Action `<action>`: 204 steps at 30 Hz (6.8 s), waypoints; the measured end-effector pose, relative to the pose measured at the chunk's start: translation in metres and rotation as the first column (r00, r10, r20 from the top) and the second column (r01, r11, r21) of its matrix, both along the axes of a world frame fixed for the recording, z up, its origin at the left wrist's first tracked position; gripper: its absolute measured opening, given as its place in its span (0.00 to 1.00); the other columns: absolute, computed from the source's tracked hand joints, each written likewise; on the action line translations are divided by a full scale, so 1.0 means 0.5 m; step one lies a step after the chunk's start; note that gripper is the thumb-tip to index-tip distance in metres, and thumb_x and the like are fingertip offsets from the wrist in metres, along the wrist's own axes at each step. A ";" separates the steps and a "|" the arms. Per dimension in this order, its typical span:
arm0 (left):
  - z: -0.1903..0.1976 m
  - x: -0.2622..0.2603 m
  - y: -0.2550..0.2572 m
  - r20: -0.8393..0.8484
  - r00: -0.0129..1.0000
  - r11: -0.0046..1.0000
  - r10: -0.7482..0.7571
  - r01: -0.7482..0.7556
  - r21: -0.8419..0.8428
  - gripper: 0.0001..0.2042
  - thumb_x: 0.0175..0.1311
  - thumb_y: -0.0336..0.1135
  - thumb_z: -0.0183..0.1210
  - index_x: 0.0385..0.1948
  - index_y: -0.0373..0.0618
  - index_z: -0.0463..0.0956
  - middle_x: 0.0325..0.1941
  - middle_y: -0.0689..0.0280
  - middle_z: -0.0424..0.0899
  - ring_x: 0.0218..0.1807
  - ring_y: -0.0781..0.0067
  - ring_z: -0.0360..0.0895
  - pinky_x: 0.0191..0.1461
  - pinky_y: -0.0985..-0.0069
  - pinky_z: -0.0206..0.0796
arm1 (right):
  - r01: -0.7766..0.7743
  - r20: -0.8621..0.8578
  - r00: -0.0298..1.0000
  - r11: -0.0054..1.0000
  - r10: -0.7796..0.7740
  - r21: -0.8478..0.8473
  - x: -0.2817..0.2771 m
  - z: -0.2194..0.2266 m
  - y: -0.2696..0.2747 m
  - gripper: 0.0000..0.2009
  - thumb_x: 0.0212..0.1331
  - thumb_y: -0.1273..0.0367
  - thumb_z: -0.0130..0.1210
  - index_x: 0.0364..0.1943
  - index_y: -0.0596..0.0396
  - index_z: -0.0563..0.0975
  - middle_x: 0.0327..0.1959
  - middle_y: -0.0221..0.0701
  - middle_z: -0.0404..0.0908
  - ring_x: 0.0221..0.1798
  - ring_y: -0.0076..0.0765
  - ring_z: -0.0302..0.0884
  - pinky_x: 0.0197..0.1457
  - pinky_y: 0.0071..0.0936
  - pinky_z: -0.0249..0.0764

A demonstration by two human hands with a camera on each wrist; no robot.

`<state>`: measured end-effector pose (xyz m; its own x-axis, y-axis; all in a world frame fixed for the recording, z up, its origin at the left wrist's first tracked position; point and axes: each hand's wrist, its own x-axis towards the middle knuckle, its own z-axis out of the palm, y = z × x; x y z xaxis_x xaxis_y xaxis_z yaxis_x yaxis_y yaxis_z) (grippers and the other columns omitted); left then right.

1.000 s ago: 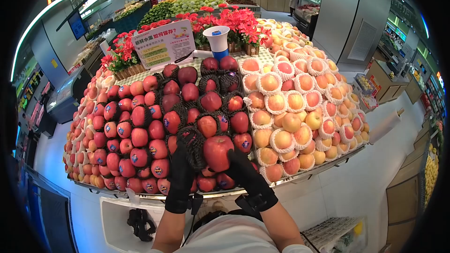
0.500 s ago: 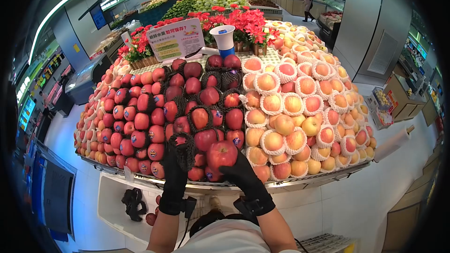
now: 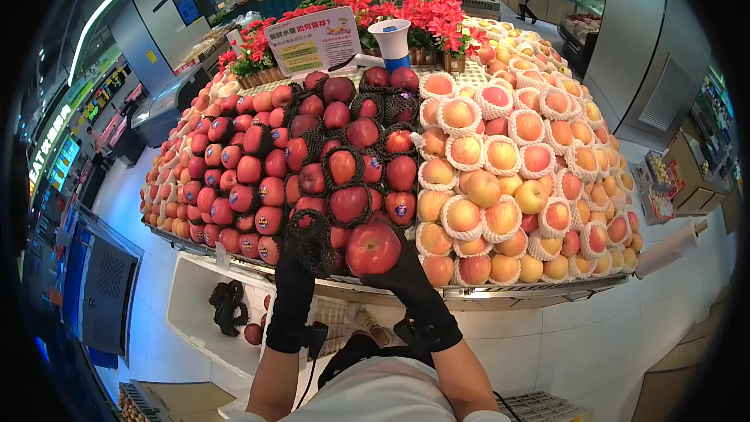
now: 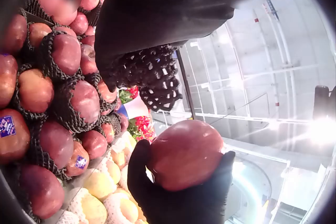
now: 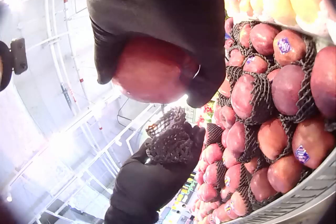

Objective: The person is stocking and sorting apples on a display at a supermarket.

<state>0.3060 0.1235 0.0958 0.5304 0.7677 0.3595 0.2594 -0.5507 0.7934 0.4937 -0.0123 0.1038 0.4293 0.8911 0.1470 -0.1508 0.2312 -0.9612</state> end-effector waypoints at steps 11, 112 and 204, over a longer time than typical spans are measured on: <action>-0.036 -0.070 -0.017 0.411 0.911 0.849 0.036 0.189 -0.494 0.17 0.75 0.35 0.44 0.60 0.38 0.68 0.56 0.65 0.77 0.54 0.76 0.74 0.56 0.76 0.70 | -0.136 0.010 0.991 0.988 0.137 -0.068 -0.042 -0.024 0.014 0.46 0.32 0.72 0.74 0.64 0.53 0.64 0.58 0.31 0.73 0.61 0.31 0.70 0.65 0.34 0.68; -0.215 -0.742 0.165 0.470 0.356 0.582 0.808 -0.360 -0.729 0.22 0.70 0.36 0.53 0.63 0.42 0.64 0.60 0.60 0.73 0.58 0.64 0.75 0.61 0.64 0.73 | -0.771 -0.011 0.583 0.549 0.812 -0.322 -0.622 -0.007 0.524 0.31 0.42 0.70 0.72 0.54 0.54 0.72 0.50 0.30 0.77 0.54 0.29 0.75 0.58 0.31 0.73; -0.921 -0.717 0.351 0.049 0.676 0.289 0.735 -0.247 -0.925 0.33 0.60 0.50 0.58 0.67 0.51 0.58 0.66 0.57 0.61 0.63 0.52 0.64 0.60 0.48 0.65 | -0.751 -0.206 0.502 0.305 0.840 -0.586 -0.533 -0.164 0.560 0.15 0.65 0.72 0.55 0.55 0.61 0.74 0.50 0.34 0.80 0.53 0.26 0.76 0.60 0.26 0.73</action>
<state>-0.0525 0.2991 -0.3646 -0.0808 0.8321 -0.5487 -0.2395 0.5182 0.8210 0.2270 0.2676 0.0216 -0.5167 0.6983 -0.4954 0.1634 -0.4876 -0.8577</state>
